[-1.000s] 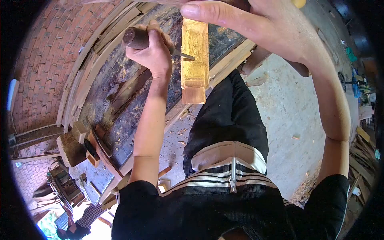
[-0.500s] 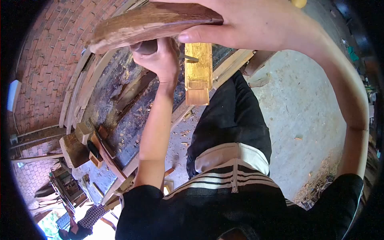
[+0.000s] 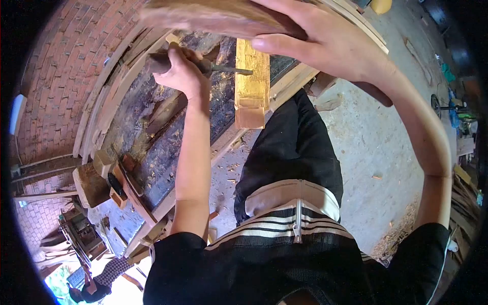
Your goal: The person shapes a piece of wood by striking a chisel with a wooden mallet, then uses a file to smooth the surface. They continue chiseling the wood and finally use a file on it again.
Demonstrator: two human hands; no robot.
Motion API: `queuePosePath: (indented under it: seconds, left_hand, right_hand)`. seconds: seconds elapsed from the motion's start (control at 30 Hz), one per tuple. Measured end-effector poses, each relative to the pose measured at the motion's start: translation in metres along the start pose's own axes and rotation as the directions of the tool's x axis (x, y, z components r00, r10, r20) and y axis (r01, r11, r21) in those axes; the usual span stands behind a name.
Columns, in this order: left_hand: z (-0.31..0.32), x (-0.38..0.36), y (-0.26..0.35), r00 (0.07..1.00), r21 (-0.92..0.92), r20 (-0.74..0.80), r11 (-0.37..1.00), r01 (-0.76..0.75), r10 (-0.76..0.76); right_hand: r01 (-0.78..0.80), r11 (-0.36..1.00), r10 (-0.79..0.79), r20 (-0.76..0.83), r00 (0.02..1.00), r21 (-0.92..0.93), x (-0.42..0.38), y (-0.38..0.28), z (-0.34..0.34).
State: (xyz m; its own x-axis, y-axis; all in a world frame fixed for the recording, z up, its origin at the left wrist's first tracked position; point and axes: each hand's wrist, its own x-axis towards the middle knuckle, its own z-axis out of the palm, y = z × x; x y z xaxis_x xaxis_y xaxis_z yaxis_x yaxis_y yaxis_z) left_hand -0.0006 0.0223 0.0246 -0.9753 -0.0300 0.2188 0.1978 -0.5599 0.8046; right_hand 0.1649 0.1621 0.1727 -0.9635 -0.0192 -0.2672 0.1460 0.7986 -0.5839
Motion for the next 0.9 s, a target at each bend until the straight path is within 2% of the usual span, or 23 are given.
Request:
queuePosePath:
  seconds: [0.03, 0.07, 0.1, 0.13, 0.2, 0.27, 0.33, 0.43, 0.47, 0.57, 0.67, 0.77, 0.83, 0.9]
  left_hand:
    - [-0.005, 0.004, -0.004, 1.000, 0.000, 0.003, 1.000, -0.001, 0.001]
    - [-0.012, 0.013, -0.014, 0.998, 0.006, -0.063, 1.000, -0.011, 0.012]
    - [-0.015, 0.020, -0.018, 0.992, 0.009, -0.127, 1.000, -0.023, 0.024]
    - [-0.017, 0.026, -0.022, 0.978, 0.076, -0.199, 0.996, -0.044, 0.058]
    - [-0.015, 0.029, -0.020, 0.970, 0.063, -0.241, 0.998, -0.004, 0.019]
    - [-0.008, 0.022, -0.014, 0.980, 0.040, -0.201, 0.999, 0.021, -0.012]
    - [0.000, 0.014, -0.004, 0.986, 0.028, -0.163, 0.999, 0.042, -0.036]
    - [0.014, 0.007, 0.009, 0.999, 0.088, 0.015, 0.995, -0.052, 0.051]
    - [0.015, 0.005, 0.009, 0.998, 0.088, 0.018, 0.995, -0.055, 0.054]
    - [0.017, -0.001, 0.002, 0.980, 0.048, 0.183, 0.995, -0.090, 0.080]
    - [0.018, -0.005, -0.003, 0.978, -0.039, 0.201, 0.998, -0.057, 0.064]
    - [0.019, -0.006, -0.004, 0.977, 0.034, 0.197, 0.995, -0.090, 0.081]
    - [0.021, -0.007, -0.002, 0.978, 0.041, 0.191, 0.995, -0.091, 0.082]
    - [0.021, -0.007, -0.002, 0.980, 0.048, 0.184, 0.995, -0.089, 0.079]
  right_hand:
    - [0.060, 0.996, -0.070, -0.180, 0.981, -0.059, -0.001, 0.018, 0.014]
    - [0.105, 0.986, -0.145, -0.353, 0.924, -0.131, -0.005, 0.032, 0.023]
    - [0.136, 0.976, -0.193, -0.390, 0.900, -0.168, -0.011, 0.037, 0.025]
    - [0.134, 0.975, -0.195, -0.399, 0.896, -0.176, -0.018, 0.039, 0.024]
    - [0.073, 0.994, -0.099, -0.372, 0.923, -0.083, -0.032, 0.032, 0.026]
    - [0.054, 0.998, -0.064, -0.377, 0.924, -0.036, -0.047, 0.023, 0.025]
    - [-0.086, 0.995, 0.096, -0.295, 0.951, 0.048, -0.053, 0.032, 0.024]
    - [-0.057, 0.998, 0.052, -0.360, 0.931, -0.004, -0.059, 0.039, 0.026]
    - [-0.055, 0.998, 0.050, -0.363, 0.930, -0.003, -0.059, 0.039, 0.026]
    - [-0.062, 0.998, 0.061, -0.390, 0.919, 0.009, -0.063, 0.031, 0.024]
    - [-0.060, 0.998, 0.053, -0.416, 0.908, -0.004, -0.063, 0.026, 0.026]
    - [-0.029, 0.999, 0.044, -0.397, 0.917, 0.043, -0.055, 0.041, 0.027]
    - [0.001, 0.999, -0.021, -0.397, 0.918, -0.050, -0.052, 0.048, 0.027]
    - [0.008, 0.999, -0.026, -0.399, 0.917, -0.046, -0.048, 0.050, 0.027]
